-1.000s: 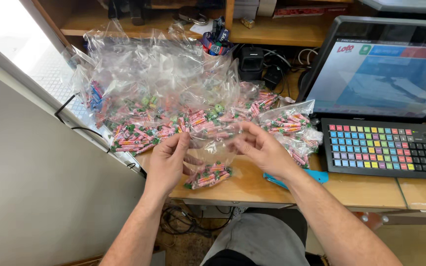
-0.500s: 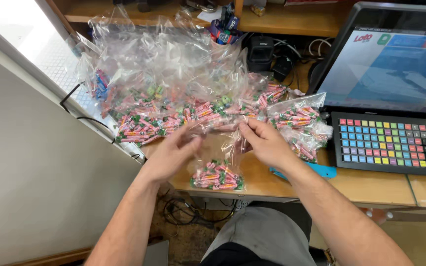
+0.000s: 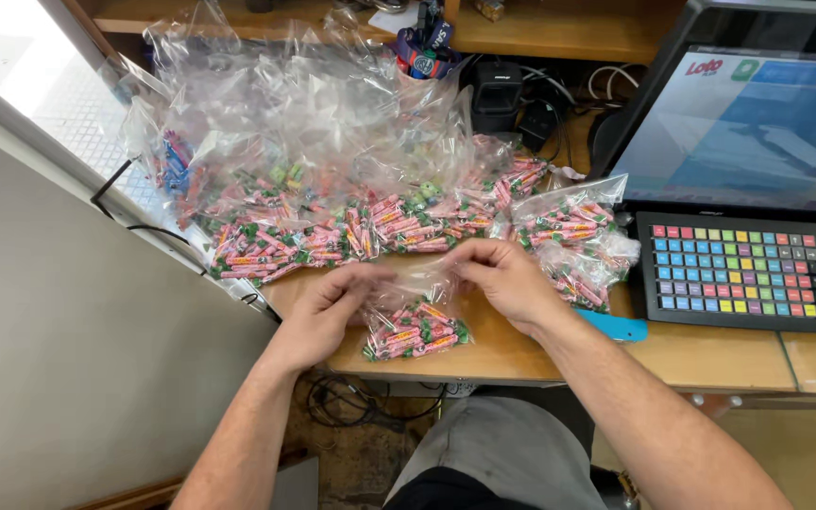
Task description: The person staples small plastic bags containing candies using a blue stapler on a counter.
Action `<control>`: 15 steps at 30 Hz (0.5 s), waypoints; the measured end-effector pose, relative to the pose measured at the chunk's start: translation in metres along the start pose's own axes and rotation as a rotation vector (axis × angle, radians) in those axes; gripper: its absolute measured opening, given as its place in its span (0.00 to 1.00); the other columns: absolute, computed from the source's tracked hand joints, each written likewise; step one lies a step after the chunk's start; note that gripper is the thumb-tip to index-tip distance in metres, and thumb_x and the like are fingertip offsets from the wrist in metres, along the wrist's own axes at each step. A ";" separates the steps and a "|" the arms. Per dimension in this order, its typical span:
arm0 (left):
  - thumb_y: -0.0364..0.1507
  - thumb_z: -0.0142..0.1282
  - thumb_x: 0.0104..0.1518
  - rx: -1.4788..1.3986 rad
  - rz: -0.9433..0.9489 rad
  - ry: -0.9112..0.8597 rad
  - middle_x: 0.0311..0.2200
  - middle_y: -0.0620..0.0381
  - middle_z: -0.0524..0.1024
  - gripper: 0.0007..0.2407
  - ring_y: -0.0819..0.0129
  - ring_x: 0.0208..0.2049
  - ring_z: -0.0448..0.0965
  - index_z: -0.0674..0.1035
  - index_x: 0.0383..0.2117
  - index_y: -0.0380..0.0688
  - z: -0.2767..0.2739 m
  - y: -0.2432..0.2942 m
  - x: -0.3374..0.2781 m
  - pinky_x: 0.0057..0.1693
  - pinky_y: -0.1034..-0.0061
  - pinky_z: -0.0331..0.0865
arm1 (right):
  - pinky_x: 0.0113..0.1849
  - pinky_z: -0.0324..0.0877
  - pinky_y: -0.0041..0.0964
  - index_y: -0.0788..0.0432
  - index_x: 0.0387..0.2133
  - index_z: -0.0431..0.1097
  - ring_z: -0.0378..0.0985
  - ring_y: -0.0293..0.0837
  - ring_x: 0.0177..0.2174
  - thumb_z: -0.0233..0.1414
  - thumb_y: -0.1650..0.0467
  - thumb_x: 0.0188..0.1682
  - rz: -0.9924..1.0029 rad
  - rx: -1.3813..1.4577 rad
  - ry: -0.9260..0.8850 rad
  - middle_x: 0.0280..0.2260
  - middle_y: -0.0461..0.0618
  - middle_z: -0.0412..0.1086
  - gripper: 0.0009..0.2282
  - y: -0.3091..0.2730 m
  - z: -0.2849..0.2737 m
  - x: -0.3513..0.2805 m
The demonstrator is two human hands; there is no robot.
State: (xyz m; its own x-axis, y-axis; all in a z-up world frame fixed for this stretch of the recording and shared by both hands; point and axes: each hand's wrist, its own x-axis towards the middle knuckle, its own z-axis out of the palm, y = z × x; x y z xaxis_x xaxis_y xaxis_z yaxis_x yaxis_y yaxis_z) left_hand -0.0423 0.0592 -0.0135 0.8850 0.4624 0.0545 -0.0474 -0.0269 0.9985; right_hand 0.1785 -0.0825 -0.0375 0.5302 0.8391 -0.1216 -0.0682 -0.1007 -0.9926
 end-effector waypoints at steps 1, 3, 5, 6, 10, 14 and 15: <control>0.21 0.42 0.66 -0.001 -0.002 0.005 0.45 0.47 0.85 0.14 0.68 0.47 0.79 0.81 0.51 0.42 -0.003 -0.005 0.003 0.56 0.62 0.77 | 0.31 0.73 0.24 0.59 0.33 0.81 0.74 0.32 0.30 0.57 0.79 0.49 0.002 -0.001 -0.005 0.30 0.45 0.79 0.06 -0.003 0.001 0.001; 0.18 0.40 0.63 -0.118 -0.166 0.027 0.42 0.47 0.83 0.15 0.64 0.43 0.83 0.83 0.44 0.36 -0.008 -0.018 0.007 0.53 0.64 0.81 | 0.34 0.70 0.26 0.60 0.35 0.82 0.70 0.32 0.30 0.53 0.82 0.46 -0.019 -0.069 0.042 0.29 0.45 0.78 0.11 -0.009 0.002 0.001; 0.21 0.40 0.60 -0.166 -0.181 0.010 0.41 0.43 0.82 0.15 0.59 0.43 0.83 0.83 0.43 0.33 -0.013 -0.018 0.006 0.53 0.59 0.80 | 0.37 0.72 0.29 0.63 0.36 0.82 0.72 0.34 0.33 0.51 0.82 0.46 0.006 -0.053 0.019 0.33 0.48 0.77 0.12 -0.014 0.001 -0.006; 0.25 0.40 0.57 -0.210 -0.188 -0.009 0.39 0.39 0.81 0.17 0.55 0.42 0.83 0.83 0.42 0.30 -0.016 -0.018 0.007 0.53 0.55 0.79 | 0.41 0.74 0.32 0.65 0.38 0.81 0.73 0.36 0.36 0.50 0.82 0.46 0.022 -0.035 -0.002 0.36 0.50 0.77 0.13 -0.018 0.000 -0.008; 0.32 0.43 0.59 -0.069 -0.176 0.069 0.37 0.38 0.80 0.18 0.53 0.40 0.82 0.85 0.40 0.30 -0.006 -0.003 0.000 0.50 0.57 0.80 | 0.44 0.76 0.42 0.67 0.44 0.79 0.77 0.46 0.39 0.46 0.75 0.49 0.162 0.162 -0.108 0.42 0.58 0.75 0.15 -0.030 -0.006 -0.013; 0.26 0.64 0.53 0.191 -0.153 0.133 0.36 0.46 0.86 0.12 0.64 0.38 0.86 0.86 0.44 0.43 0.004 0.012 -0.003 0.43 0.74 0.83 | 0.42 0.77 0.34 0.62 0.51 0.74 0.79 0.40 0.37 0.59 0.78 0.45 0.084 0.120 -0.128 0.45 0.54 0.76 0.19 -0.019 -0.002 -0.013; 0.24 0.66 0.52 0.179 -0.154 0.157 0.38 0.48 0.87 0.13 0.68 0.38 0.86 0.86 0.45 0.44 0.006 0.011 -0.003 0.43 0.77 0.82 | 0.41 0.77 0.28 0.58 0.55 0.73 0.78 0.33 0.36 0.63 0.81 0.40 0.017 0.055 -0.113 0.47 0.48 0.77 0.26 -0.018 0.001 -0.015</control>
State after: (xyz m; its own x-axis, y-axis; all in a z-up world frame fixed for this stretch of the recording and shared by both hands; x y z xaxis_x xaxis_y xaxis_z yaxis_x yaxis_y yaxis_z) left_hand -0.0425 0.0526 -0.0025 0.7922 0.6044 -0.0848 0.1775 -0.0952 0.9795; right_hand 0.1711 -0.0929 -0.0174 0.4303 0.8927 -0.1337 -0.1240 -0.0883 -0.9883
